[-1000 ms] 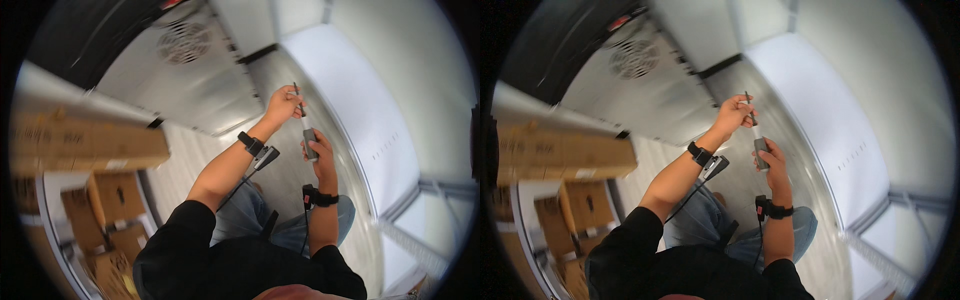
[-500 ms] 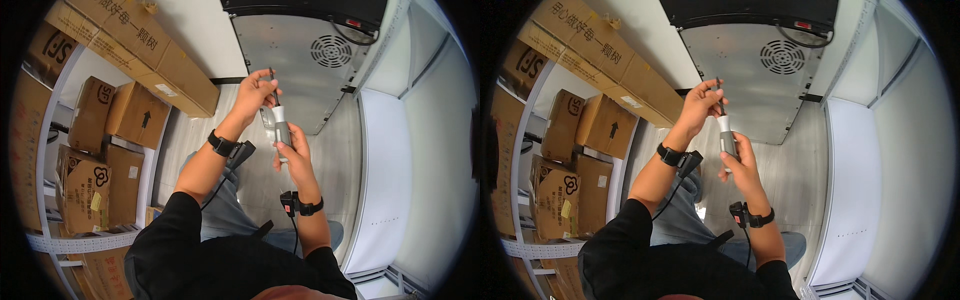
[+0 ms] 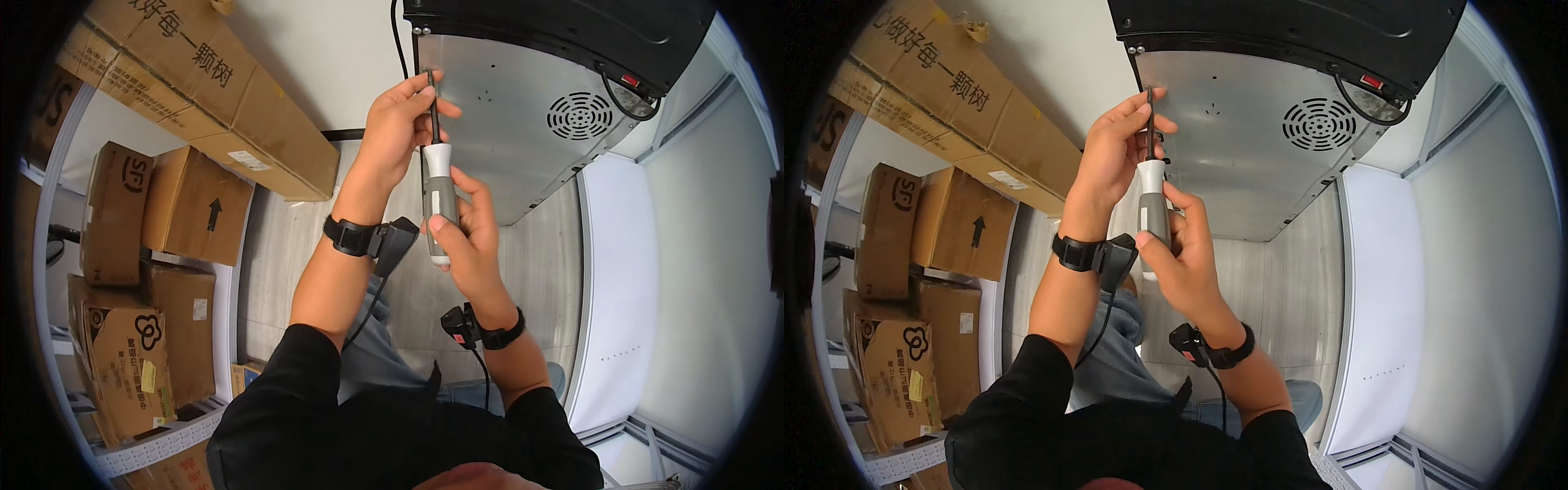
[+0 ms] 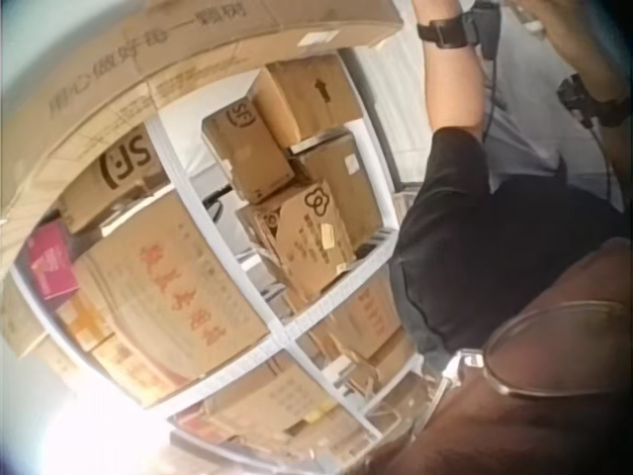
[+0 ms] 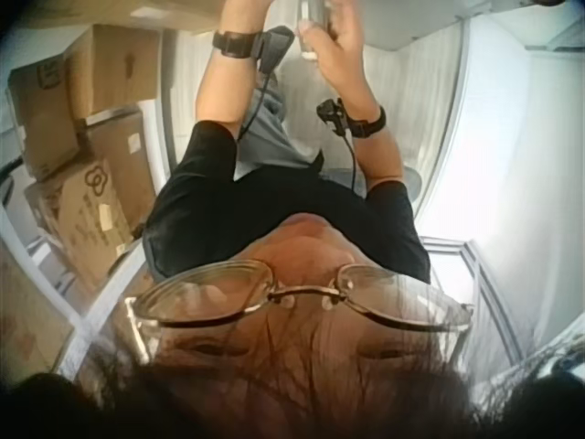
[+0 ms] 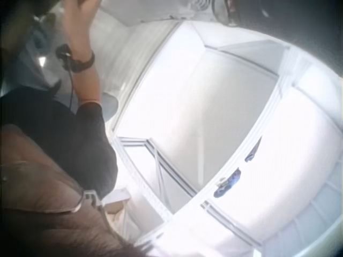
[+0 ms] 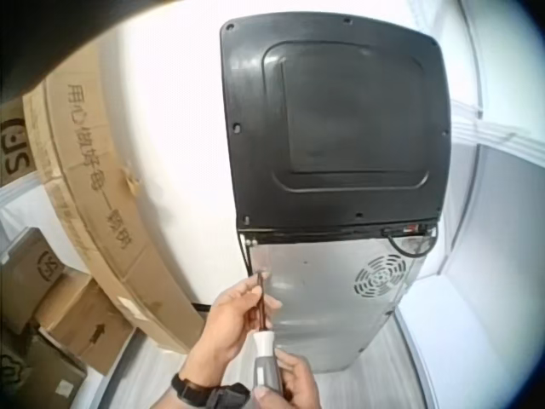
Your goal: The person uses a screwdriver to tighten screws on the back panel of a white electronic device. They repeatedly pick up screws and secure them into place while standing in a storage area with stacked cardboard boxes.
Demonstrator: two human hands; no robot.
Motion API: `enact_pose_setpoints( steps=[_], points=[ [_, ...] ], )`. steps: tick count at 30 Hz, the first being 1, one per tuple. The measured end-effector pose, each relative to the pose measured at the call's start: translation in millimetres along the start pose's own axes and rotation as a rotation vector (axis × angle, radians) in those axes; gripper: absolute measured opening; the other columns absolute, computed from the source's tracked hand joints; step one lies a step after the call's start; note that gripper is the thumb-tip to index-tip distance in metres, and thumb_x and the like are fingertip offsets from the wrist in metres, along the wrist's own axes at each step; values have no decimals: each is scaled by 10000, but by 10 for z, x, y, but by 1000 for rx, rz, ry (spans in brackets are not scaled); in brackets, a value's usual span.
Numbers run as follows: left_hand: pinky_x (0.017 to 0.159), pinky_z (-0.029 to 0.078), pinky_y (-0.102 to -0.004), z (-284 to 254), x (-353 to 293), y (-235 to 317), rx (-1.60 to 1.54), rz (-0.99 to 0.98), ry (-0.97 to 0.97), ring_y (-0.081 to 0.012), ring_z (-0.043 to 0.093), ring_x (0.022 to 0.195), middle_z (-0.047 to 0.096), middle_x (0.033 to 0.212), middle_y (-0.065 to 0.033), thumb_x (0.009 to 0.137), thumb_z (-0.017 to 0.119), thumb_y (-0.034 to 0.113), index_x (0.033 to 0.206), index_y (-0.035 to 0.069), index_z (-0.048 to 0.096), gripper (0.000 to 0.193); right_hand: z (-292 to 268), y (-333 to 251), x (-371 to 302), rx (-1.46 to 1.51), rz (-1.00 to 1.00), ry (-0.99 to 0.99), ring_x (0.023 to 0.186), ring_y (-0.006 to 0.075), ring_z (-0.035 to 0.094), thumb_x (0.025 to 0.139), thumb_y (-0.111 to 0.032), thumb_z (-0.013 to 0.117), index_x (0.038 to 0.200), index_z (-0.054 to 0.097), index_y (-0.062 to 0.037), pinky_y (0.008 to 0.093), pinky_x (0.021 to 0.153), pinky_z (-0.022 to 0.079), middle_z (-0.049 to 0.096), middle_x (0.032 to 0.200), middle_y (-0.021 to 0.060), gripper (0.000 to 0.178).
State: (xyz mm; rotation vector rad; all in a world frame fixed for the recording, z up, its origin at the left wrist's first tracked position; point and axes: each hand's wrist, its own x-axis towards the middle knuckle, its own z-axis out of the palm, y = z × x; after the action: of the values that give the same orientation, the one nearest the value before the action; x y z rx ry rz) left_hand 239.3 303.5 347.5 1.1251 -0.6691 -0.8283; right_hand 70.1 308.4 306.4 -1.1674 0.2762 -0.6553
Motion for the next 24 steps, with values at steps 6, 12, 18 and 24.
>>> enact_pose_setpoints(
  steps=[6, 12, 18, 24],
  points=[
    [516, 410, -208, -46, 40, 23, 9, -4, 12, -107, 536, 549, 669, 803, -79, 943, 473, 167, 1232, 32, 529, 323, 78, -71, 36, 51, 46, 31, 770, 100, 542, 861, -37, 546, 1349, 290, 7, 263, 698, 447, 580, 943, 107, 552],
    [520, 423, -208, -89, 84, -16, -18, -12, 6, -105, 541, 545, 665, 784, -76, 942, 472, 158, 1219, 31, 534, 311, 118, 28, 66, 45, 1, 58, 503, 66, 464, 873, -131, 488, 1354, 321, -34, 209, 400, 347, 584, 791, 107, 518],
    [513, 436, -202, -85, 117, -53, -25, -4, 1, -87, 546, 540, 663, 763, -77, 939, 483, 140, 1200, 20, 526, 291, 28, 61, 69, 173, 41, 29, 497, 62, 462, 889, -136, 507, 1363, 313, -44, 204, 402, 354, 587, 823, 104, 520],
    [576, 445, -220, -68, 138, -67, 91, 5, 44, -93, 530, 569, 622, 715, -27, 947, 506, 191, 1195, 41, 536, 291, 25, 59, 81, 382, 68, 6, 477, 62, 444, 899, -151, 514, 1369, 308, -53, 204, 383, 339, 586, 823, 116, 523]
  ],
)
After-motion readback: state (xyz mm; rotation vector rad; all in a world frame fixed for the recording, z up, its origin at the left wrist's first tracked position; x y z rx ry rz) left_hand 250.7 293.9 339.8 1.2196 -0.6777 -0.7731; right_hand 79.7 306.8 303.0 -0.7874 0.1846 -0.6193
